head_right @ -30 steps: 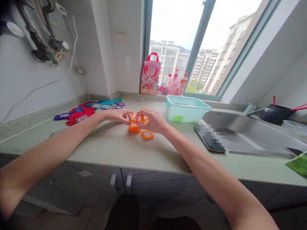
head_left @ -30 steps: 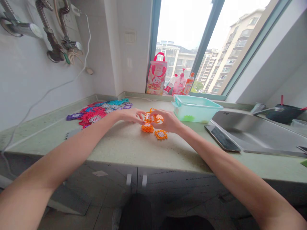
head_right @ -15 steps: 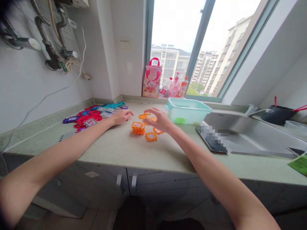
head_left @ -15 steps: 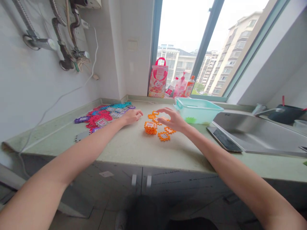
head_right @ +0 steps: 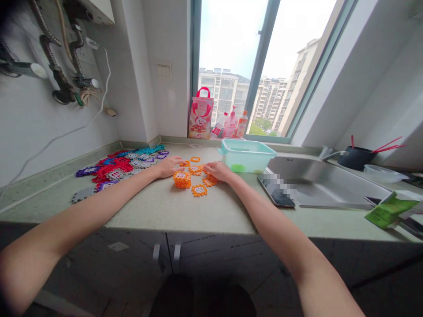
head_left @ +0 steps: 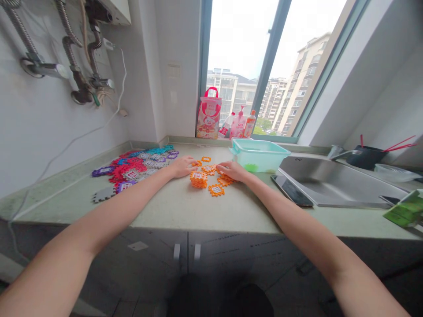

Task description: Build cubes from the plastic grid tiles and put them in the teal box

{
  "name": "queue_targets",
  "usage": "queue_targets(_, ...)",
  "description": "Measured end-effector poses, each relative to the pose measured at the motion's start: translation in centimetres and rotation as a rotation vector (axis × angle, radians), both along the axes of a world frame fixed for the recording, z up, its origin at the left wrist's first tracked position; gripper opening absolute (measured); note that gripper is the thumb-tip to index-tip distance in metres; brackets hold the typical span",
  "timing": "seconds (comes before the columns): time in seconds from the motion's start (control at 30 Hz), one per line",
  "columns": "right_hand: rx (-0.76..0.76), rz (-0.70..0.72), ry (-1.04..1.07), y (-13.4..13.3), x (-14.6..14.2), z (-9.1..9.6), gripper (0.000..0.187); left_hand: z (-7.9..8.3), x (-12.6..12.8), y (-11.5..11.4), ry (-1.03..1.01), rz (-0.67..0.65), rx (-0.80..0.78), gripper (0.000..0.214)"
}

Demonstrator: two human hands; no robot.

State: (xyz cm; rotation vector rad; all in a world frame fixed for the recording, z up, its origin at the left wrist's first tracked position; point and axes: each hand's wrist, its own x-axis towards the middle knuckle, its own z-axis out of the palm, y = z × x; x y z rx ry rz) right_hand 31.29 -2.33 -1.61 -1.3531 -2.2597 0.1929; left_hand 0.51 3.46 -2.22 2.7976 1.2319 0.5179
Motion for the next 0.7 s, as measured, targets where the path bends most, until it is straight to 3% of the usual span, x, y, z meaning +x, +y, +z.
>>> queue_targets(0.2,-0.006,-0.180,-0.047,-0.5,-0.2,0.4,0.022,0.2,-0.4,-0.6,-0.088,0.089,-0.023,0.040)
queue_targets(0.37,0.052,-0.309,-0.048,-1.2,-0.6,0.7,0.030,1.4,-0.9,-1.4,-0.274,0.156,0.004,0.053)
queue_targets(0.5,0.133,-0.325,0.011,-1.3,-0.5,0.9,0.036,3.9,-1.4,-3.7,-0.488,-0.052,-0.103,0.060)
queue_targets(0.6,0.189,-0.291,0.073,-1.2,-0.4,0.8,0.034,5.6,-1.1,-6.0,-0.504,-0.231,-0.170,0.065)
queue_targets(0.7,0.215,-0.257,0.116,-1.2,-0.3,0.7,0.031,6.2,-0.4,-7.6,-0.473,-0.322,-0.201,0.068)
